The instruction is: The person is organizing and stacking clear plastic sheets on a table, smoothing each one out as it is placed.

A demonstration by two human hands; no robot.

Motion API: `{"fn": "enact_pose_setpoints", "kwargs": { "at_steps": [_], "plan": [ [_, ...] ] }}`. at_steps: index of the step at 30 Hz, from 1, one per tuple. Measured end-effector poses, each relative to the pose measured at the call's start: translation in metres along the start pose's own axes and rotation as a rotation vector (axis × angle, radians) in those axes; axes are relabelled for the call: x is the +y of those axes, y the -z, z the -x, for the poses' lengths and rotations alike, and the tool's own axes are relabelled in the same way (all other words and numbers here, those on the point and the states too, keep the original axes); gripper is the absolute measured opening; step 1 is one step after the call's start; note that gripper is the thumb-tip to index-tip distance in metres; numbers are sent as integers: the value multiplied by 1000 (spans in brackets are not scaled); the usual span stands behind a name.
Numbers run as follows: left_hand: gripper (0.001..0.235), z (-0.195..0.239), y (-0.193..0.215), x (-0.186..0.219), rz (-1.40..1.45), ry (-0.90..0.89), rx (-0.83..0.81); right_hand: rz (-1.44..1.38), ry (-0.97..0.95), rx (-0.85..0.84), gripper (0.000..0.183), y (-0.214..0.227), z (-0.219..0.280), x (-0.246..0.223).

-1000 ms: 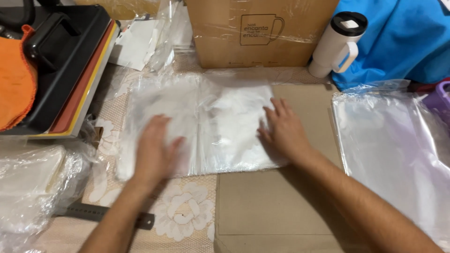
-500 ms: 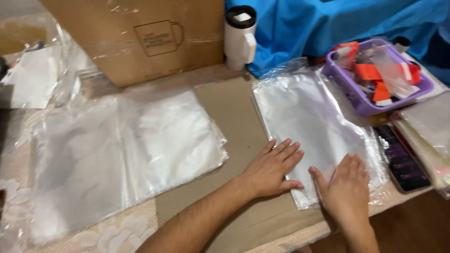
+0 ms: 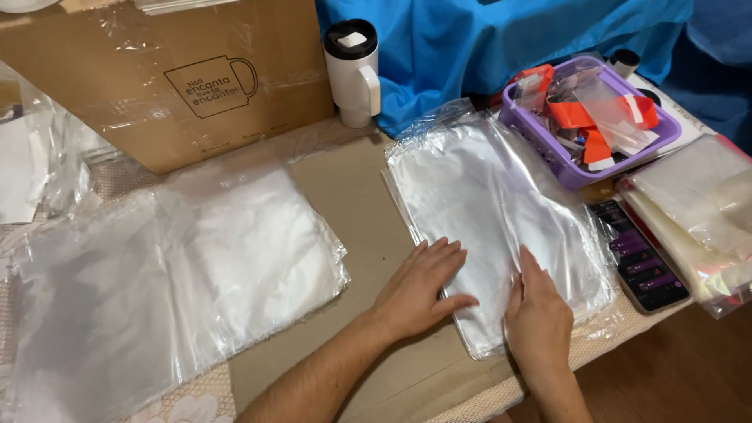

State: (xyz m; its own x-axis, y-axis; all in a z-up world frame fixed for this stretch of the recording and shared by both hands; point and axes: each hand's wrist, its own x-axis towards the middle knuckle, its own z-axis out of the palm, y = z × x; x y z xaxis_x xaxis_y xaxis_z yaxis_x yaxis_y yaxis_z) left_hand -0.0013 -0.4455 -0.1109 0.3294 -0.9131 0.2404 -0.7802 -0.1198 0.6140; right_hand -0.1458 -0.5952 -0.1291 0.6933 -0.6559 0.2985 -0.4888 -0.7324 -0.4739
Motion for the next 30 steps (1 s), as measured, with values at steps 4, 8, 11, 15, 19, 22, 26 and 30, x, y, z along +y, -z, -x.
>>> {"fn": "enact_pose_setpoints", "kwargs": {
  "at_steps": [4,8,11,15,19,22,26,30],
  "plan": [
    [51,-7,28,4,726,428,280,-136,248,-14,40,13,16,-43],
    [65,-6,69,-6,1246,744,486,-182,690,-132,48,2,35,-68],
    [31,22,76,-33,1215,771,525,-242,967,-177,49,14,40,-88],
    [24,70,98,-49,1010,897,611,-613,867,-26,39,37,27,-78],
    [23,96,96,-49,875,882,769,-419,606,5,22,22,-18,-68],
    [26,96,99,-40,668,902,808,-206,839,-504,28,3,-48,-57],
    [21,100,99,-54,429,781,854,-114,1159,-405,37,-10,-64,-57],
    [17,99,134,-39,313,691,841,-60,1361,-421,36,-16,-78,-52]
  ]
}}
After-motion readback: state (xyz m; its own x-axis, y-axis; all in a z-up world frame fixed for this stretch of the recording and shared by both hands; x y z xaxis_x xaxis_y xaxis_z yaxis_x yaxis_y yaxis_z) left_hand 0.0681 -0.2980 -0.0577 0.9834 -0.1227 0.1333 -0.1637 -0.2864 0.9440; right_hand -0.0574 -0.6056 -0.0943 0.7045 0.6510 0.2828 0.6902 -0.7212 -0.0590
